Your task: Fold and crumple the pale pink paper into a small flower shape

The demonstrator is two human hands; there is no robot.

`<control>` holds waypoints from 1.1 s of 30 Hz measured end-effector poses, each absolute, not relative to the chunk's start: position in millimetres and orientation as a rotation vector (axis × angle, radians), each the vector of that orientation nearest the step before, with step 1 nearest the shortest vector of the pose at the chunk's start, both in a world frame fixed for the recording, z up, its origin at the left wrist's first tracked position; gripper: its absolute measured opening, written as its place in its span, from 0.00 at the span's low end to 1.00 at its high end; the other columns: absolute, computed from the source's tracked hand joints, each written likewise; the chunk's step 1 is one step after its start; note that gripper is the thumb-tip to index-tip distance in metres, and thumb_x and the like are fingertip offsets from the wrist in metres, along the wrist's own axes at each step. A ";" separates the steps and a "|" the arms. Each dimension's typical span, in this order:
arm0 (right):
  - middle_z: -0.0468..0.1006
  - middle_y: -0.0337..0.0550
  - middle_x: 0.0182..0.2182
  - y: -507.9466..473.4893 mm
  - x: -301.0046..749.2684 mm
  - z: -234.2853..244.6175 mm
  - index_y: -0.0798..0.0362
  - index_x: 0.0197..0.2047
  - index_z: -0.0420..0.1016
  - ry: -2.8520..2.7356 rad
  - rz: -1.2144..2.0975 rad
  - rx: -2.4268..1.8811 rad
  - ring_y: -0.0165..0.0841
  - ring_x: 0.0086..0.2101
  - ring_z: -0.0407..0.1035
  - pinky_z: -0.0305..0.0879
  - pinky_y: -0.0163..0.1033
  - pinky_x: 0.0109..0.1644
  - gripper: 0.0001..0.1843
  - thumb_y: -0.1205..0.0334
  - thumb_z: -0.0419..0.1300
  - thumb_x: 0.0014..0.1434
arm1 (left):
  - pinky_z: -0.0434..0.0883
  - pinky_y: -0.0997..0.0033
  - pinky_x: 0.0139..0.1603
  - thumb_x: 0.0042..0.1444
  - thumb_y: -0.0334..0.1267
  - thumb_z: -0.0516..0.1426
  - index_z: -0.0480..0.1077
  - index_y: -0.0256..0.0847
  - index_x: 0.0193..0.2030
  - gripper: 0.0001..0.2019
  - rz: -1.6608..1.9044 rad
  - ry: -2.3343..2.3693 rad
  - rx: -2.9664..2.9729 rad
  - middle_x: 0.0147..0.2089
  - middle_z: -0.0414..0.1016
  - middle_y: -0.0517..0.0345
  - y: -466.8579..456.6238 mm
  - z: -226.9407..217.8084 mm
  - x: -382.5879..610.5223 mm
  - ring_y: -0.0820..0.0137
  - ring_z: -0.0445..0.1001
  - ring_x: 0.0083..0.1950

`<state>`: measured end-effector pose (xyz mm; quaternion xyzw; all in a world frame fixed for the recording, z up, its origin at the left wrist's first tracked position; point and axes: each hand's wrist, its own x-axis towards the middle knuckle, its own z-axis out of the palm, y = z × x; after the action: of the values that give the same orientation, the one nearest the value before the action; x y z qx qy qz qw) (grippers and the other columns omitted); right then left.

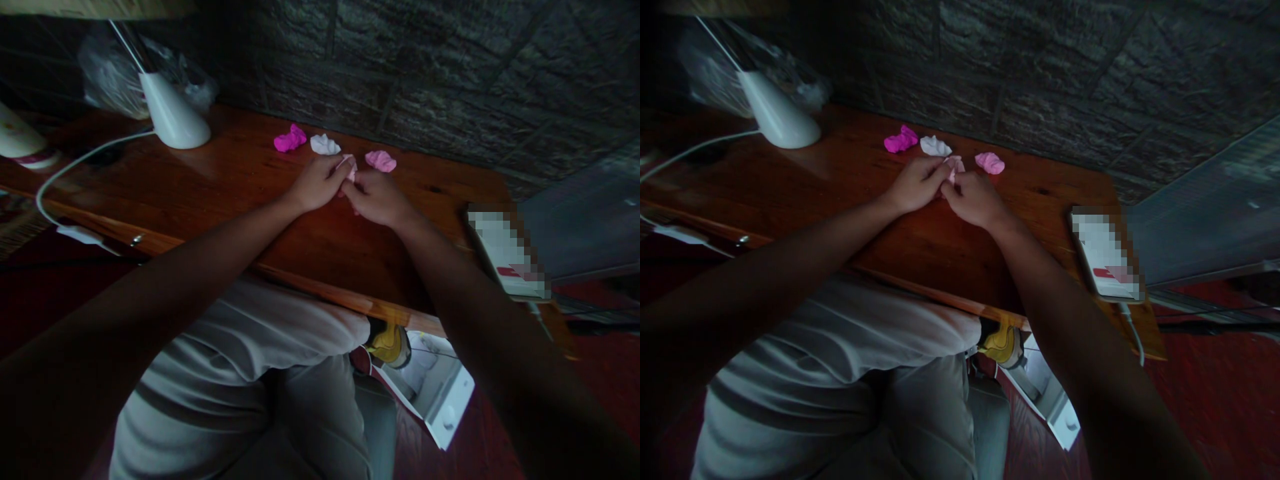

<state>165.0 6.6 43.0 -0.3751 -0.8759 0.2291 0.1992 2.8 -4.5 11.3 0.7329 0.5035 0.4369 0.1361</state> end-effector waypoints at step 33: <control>0.78 0.43 0.24 5.1 166.0 42.9 0.52 0.30 0.75 -2.523 0.590 -0.975 0.36 0.32 0.73 0.64 0.38 0.38 0.12 0.63 0.59 0.66 | 0.70 0.71 0.46 0.72 0.44 0.48 0.71 0.38 0.30 0.20 1.230 1.492 2.088 0.32 0.77 0.55 -5.0 13.3 3.9 0.69 0.76 0.42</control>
<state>166.0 5.1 42.9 -0.3459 -0.8956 0.2093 0.1855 3.9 -5.0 13.3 0.7255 0.5187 0.4276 0.1473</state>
